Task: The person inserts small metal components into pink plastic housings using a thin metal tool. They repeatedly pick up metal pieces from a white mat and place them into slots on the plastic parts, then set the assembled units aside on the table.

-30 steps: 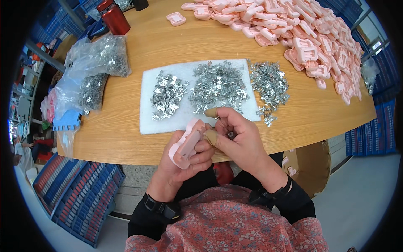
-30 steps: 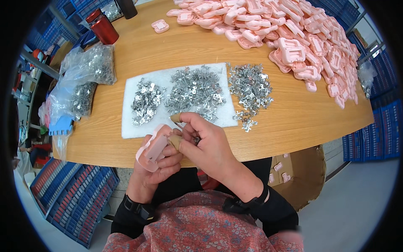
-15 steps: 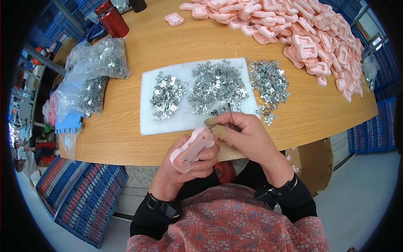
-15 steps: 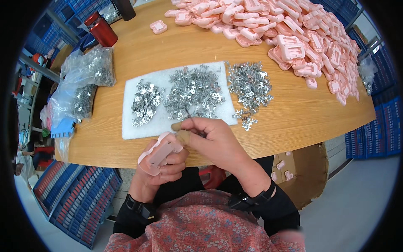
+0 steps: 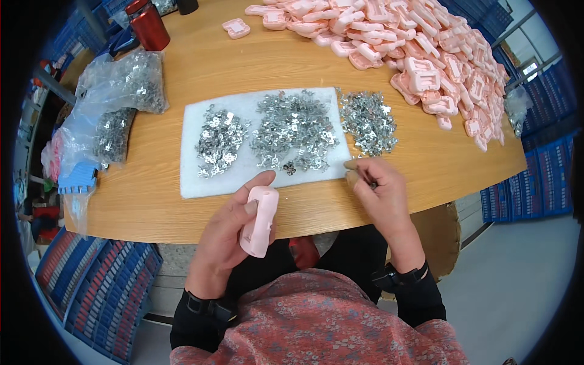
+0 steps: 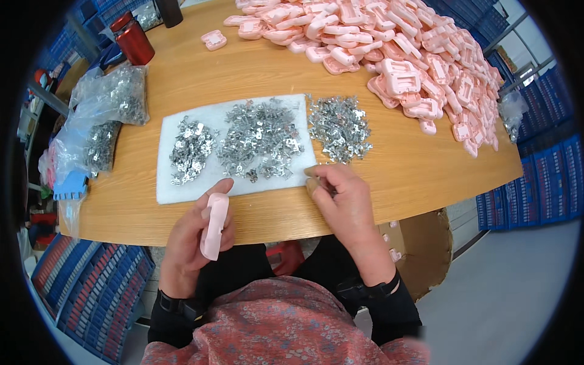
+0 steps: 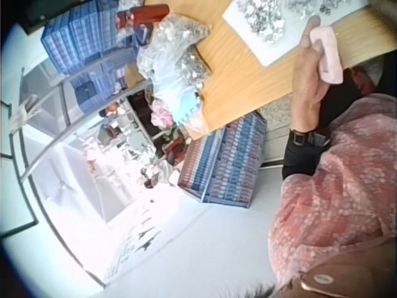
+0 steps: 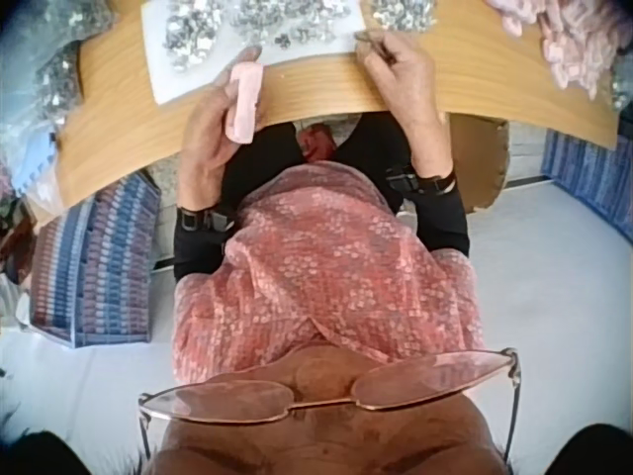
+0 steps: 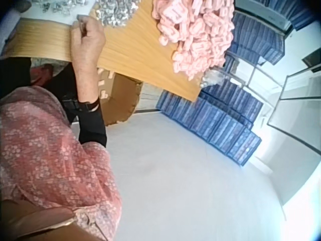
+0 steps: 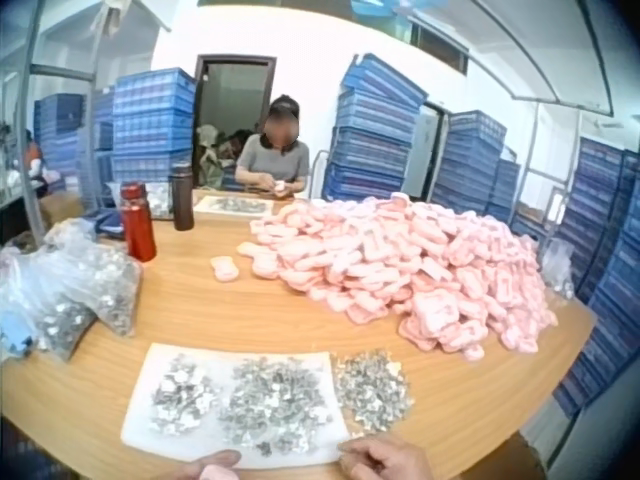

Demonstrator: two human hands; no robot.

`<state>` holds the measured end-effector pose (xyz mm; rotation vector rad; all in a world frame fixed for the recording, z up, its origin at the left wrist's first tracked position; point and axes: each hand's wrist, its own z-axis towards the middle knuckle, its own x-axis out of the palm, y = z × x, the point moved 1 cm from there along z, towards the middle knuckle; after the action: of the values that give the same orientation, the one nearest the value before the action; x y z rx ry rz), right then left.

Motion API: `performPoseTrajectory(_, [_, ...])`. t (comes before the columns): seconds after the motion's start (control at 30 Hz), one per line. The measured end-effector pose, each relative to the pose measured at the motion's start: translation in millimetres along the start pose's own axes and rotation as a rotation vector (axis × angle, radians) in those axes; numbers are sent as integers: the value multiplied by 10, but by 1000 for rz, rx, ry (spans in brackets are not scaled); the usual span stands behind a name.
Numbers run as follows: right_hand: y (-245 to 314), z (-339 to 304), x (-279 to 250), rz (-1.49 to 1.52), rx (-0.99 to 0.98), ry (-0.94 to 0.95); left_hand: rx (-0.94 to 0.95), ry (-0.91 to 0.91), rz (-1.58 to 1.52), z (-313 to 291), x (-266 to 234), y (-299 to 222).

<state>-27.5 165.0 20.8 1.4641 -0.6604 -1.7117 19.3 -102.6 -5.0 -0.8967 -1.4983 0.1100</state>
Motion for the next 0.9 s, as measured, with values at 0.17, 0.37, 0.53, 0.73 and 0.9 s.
performPoseTrajectory(0.17, [269,168,262,-6,-84,82,-9,-7,-142,-138,-165,-27])
performPoseTrajectory(0.37, [772,477,588,-93,-184,289,14,-30,-288,-323,-114,-51])
performPoseTrajectory(0.53, [666,537,671,-216,-240,305,15,-79,-117,-405,-190,-108])
performPoseTrajectory(0.73, [694,543,782,-266,-272,265,41,-129,-38,-361,-189,-187])
performPoseTrajectory(0.9, [748,731,856,-317,-306,282,102,-31,-60,-299,-258,-242])
